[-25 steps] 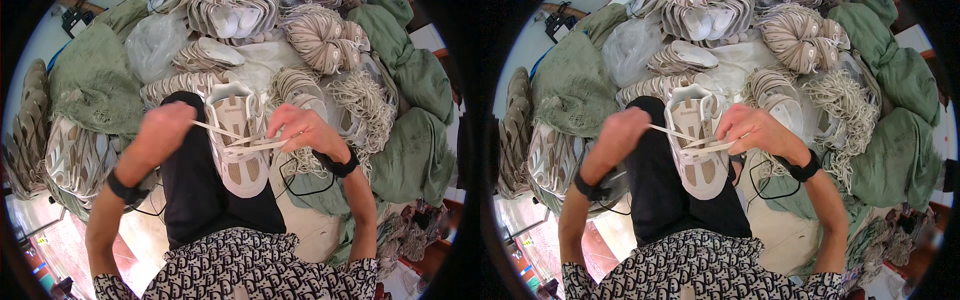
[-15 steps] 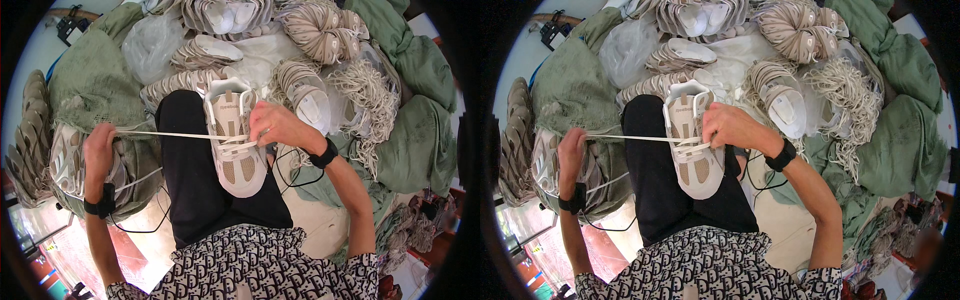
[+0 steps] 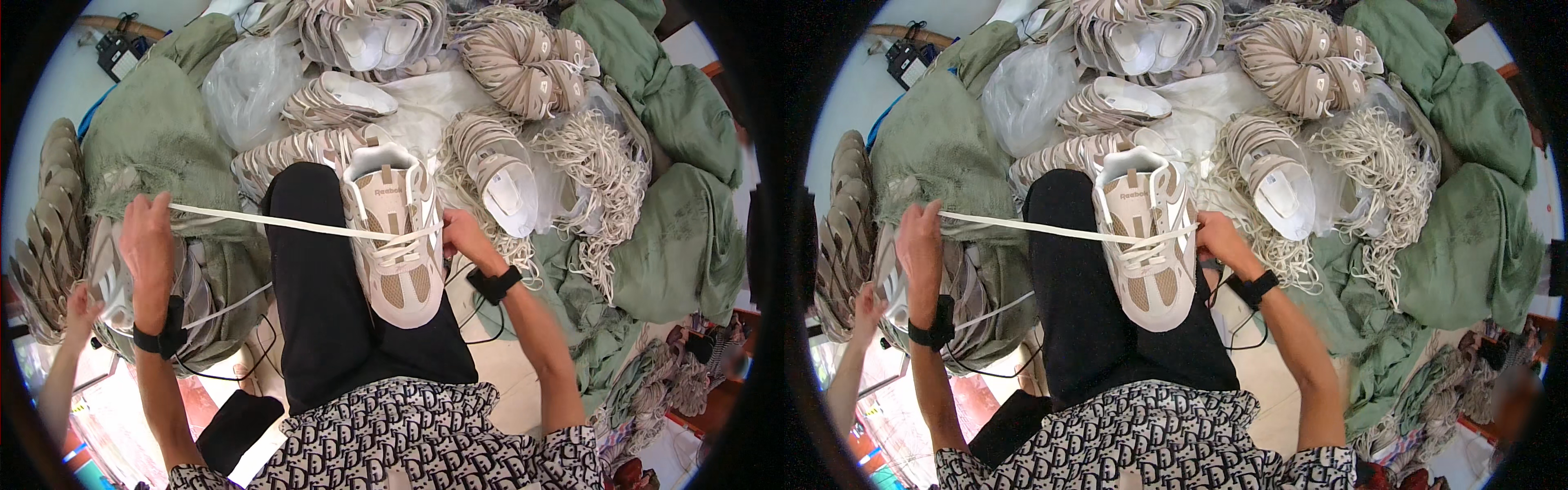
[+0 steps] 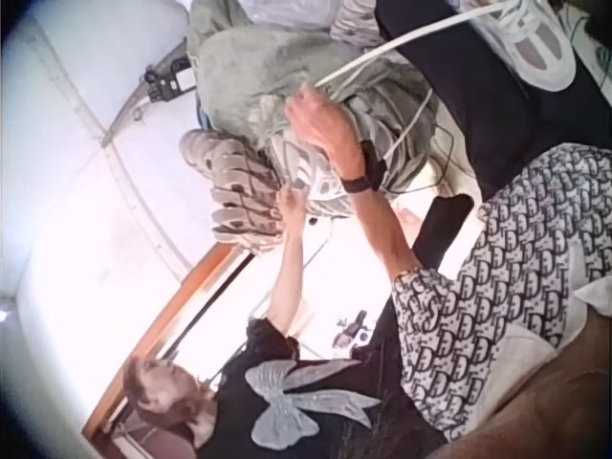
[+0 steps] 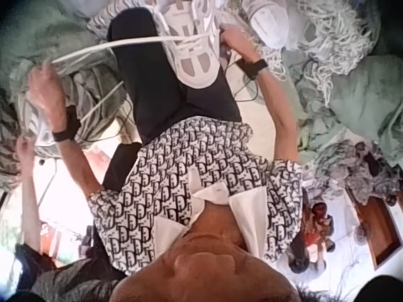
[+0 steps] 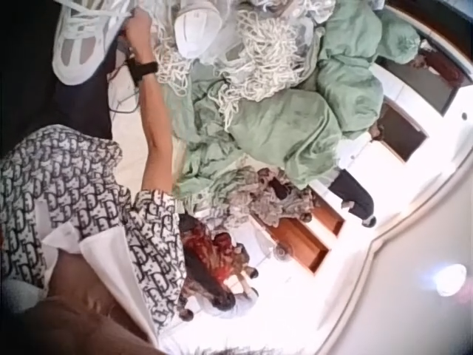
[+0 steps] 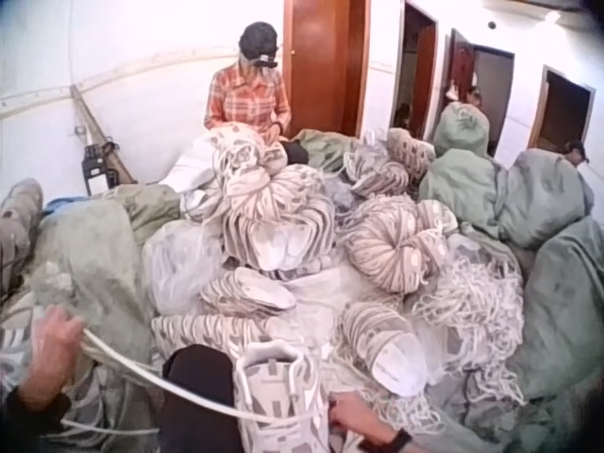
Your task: Lacing a sneaker while sitting among sacks of shoe components.
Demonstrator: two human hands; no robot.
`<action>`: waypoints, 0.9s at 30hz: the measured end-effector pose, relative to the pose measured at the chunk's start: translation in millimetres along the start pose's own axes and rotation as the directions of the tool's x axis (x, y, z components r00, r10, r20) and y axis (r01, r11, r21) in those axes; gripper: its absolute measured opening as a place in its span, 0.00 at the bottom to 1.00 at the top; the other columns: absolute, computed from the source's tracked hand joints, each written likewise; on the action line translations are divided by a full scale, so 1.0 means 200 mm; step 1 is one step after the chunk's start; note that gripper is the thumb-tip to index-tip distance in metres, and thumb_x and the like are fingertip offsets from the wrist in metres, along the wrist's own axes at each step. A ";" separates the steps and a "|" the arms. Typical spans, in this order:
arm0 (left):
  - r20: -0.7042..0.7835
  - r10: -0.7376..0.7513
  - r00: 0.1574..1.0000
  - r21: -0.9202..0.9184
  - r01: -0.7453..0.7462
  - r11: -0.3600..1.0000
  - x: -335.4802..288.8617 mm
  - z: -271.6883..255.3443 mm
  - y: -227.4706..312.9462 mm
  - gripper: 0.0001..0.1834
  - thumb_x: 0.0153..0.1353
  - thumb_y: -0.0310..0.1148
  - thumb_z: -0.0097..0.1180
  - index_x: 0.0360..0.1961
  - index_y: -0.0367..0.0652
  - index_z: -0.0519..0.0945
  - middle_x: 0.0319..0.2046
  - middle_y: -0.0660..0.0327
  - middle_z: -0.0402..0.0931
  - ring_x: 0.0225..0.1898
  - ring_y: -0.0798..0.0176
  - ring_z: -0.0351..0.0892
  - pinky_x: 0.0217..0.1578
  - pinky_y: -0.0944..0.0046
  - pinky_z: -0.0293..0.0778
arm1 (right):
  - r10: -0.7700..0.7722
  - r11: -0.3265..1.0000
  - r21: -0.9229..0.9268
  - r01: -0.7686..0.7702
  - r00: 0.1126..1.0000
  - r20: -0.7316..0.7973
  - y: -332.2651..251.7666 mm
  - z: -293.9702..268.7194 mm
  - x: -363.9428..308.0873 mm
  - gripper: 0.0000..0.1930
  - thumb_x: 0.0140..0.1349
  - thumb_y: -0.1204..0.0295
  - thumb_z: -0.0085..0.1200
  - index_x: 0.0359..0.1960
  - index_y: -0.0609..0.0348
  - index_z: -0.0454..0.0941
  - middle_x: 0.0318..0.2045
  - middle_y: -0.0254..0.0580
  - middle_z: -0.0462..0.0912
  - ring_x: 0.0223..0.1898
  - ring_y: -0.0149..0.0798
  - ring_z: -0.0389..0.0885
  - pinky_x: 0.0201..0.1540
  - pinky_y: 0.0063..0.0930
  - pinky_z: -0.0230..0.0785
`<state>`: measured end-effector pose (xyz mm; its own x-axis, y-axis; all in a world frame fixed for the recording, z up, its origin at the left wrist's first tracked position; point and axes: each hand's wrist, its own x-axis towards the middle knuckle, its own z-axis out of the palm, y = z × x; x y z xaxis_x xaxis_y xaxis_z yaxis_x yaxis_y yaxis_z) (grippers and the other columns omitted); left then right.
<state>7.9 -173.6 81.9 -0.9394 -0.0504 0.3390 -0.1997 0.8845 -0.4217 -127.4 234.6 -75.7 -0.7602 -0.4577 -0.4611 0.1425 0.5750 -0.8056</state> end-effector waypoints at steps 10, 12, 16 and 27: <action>0.477 -0.206 0.854 -0.777 0.301 -0.553 -0.04 -0.02 -0.14 0.19 0.61 0.31 0.49 0.51 0.30 0.68 0.45 0.53 0.71 0.46 0.62 0.73 0.48 0.66 0.70 | -0.402 0.427 0.737 0.524 0.840 -0.364 -0.13 -0.54 -0.17 0.11 0.53 0.78 0.47 0.38 0.70 0.74 0.36 0.41 0.77 0.38 0.30 0.74 0.44 0.22 0.65; 0.429 -0.229 0.874 -0.670 0.138 -0.729 -0.02 0.01 -0.22 0.20 0.61 0.30 0.49 0.51 0.27 0.66 0.47 0.51 0.69 0.48 0.61 0.71 0.52 0.66 0.68 | -0.499 0.325 0.728 0.603 0.764 -0.410 -0.16 -0.73 -0.22 0.12 0.56 0.77 0.48 0.41 0.68 0.71 0.35 0.40 0.76 0.38 0.30 0.74 0.46 0.24 0.65; 0.403 -0.637 0.658 -0.858 0.030 -0.513 0.04 -0.03 -0.64 0.20 0.63 0.31 0.47 0.53 0.28 0.66 0.44 0.53 0.72 0.49 0.59 0.71 0.56 0.62 0.64 | -0.328 0.289 0.648 0.705 0.709 -0.625 -0.03 -1.20 -0.28 0.13 0.57 0.80 0.49 0.45 0.68 0.68 0.39 0.45 0.77 0.39 0.36 0.77 0.48 0.31 0.70; -0.008 -0.569 0.822 -0.424 0.512 0.747 -0.10 -0.17 -1.36 0.19 0.64 0.32 0.43 0.54 0.35 0.67 0.51 0.54 0.70 0.53 0.63 0.69 0.55 0.65 0.62 | -0.270 0.745 0.224 0.628 0.591 -0.760 0.80 -2.58 -0.80 0.15 0.61 0.76 0.45 0.49 0.67 0.70 0.49 0.46 0.74 0.52 0.36 0.70 0.57 0.27 0.58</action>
<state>90.2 -398.2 218.3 -0.6565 -0.5409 0.5258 -0.5125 0.8313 0.2153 -309.9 750.4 60.4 -0.9696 0.0894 0.2277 -0.2296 -0.0113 -0.9732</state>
